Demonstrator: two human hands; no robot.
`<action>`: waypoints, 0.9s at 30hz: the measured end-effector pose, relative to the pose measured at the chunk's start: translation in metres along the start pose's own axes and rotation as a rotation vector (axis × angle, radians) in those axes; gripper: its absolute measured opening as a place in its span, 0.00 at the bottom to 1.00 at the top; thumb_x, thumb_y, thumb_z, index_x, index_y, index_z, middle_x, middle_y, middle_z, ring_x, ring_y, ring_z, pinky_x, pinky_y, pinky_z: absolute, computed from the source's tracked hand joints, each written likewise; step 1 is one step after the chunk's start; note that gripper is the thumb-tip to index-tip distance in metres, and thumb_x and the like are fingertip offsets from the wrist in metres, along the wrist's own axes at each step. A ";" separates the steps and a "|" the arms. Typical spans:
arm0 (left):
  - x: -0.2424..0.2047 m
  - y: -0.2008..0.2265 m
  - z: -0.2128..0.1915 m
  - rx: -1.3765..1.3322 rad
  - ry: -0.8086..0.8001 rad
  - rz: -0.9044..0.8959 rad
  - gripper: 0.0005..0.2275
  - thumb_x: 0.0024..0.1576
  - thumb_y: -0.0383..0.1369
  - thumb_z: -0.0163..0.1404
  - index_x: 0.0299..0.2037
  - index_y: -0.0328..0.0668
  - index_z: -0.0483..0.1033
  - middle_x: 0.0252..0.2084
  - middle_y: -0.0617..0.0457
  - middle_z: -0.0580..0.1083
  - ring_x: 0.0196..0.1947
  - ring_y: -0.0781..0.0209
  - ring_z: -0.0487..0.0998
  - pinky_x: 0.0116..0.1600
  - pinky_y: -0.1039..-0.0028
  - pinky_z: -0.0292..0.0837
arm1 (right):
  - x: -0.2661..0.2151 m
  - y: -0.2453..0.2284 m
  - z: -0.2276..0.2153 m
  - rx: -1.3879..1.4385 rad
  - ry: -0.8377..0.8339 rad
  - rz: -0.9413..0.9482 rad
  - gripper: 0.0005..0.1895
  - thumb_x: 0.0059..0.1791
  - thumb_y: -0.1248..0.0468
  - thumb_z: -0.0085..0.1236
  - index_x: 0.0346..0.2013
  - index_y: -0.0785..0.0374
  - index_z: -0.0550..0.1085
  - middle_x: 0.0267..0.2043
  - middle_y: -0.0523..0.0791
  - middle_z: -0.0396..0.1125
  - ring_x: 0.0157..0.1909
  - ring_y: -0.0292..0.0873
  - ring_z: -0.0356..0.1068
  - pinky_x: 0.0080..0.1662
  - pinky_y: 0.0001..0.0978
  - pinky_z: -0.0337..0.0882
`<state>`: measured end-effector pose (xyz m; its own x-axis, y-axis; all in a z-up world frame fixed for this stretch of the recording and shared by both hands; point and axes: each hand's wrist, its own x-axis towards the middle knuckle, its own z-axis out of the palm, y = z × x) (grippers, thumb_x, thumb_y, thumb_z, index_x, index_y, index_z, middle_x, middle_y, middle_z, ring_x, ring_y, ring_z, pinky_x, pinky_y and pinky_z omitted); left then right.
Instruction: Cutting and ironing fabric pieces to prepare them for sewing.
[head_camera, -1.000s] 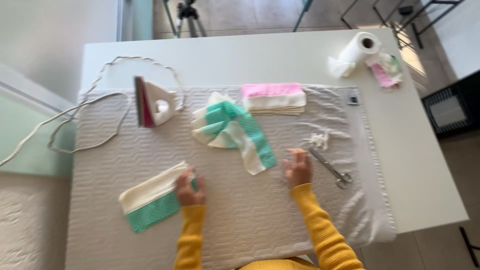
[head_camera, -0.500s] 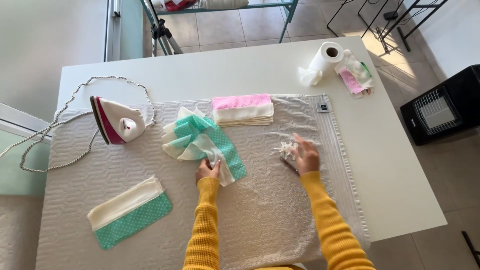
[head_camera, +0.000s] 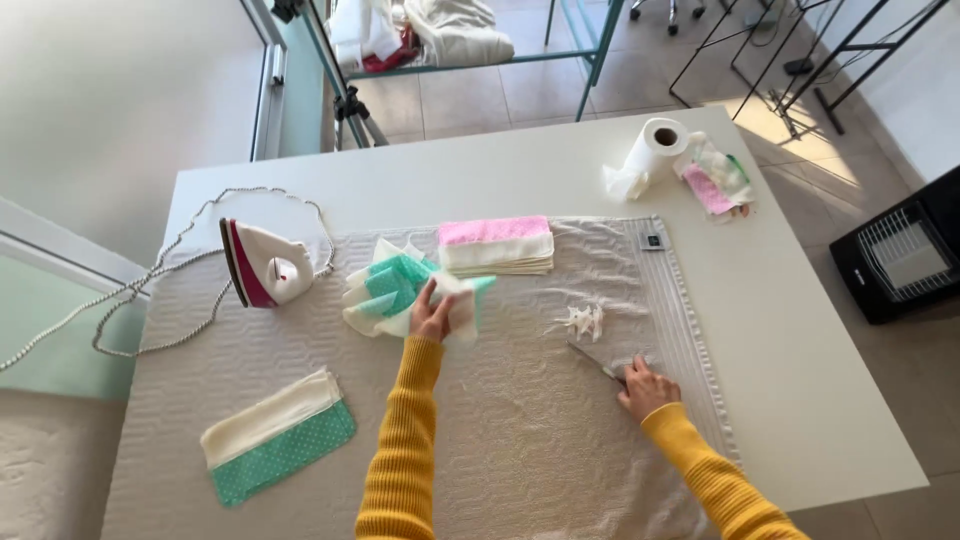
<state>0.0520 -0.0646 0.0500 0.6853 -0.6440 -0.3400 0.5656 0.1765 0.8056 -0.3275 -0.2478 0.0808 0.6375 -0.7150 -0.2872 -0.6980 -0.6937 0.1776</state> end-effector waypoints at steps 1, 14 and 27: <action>-0.016 0.027 0.029 0.001 -0.006 0.002 0.34 0.55 0.27 0.53 0.72 0.51 0.51 0.60 0.38 0.73 0.52 0.49 0.81 0.47 0.59 0.81 | 0.000 0.006 0.002 0.001 0.004 0.005 0.16 0.45 0.55 0.63 0.43 0.59 0.73 0.49 0.42 0.67 0.39 0.44 0.73 0.41 0.38 0.78; -0.188 0.109 0.047 0.360 -0.679 -0.218 0.34 0.60 0.34 0.54 0.76 0.60 0.52 0.47 0.51 0.78 0.39 0.67 0.77 0.39 0.74 0.75 | -0.084 0.010 -0.047 1.207 0.113 -0.045 0.11 0.55 0.66 0.45 0.49 0.63 0.74 0.26 0.43 0.74 0.25 0.34 0.73 0.31 0.28 0.77; -0.229 0.006 -0.151 0.896 -0.353 -0.530 0.24 0.56 0.46 0.56 0.61 0.45 0.74 0.49 0.47 0.80 0.46 0.59 0.81 0.52 0.64 0.80 | -0.096 -0.060 -0.029 1.597 -0.728 -0.161 0.22 0.54 0.62 0.41 0.64 0.59 0.68 0.36 0.46 0.76 0.43 0.41 0.82 0.50 0.36 0.79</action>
<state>-0.0324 0.1961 0.0592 0.2033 -0.6803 -0.7042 0.1133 -0.6980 0.7071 -0.3381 -0.1401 0.1251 0.7751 -0.1649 -0.6099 -0.5406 0.3267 -0.7753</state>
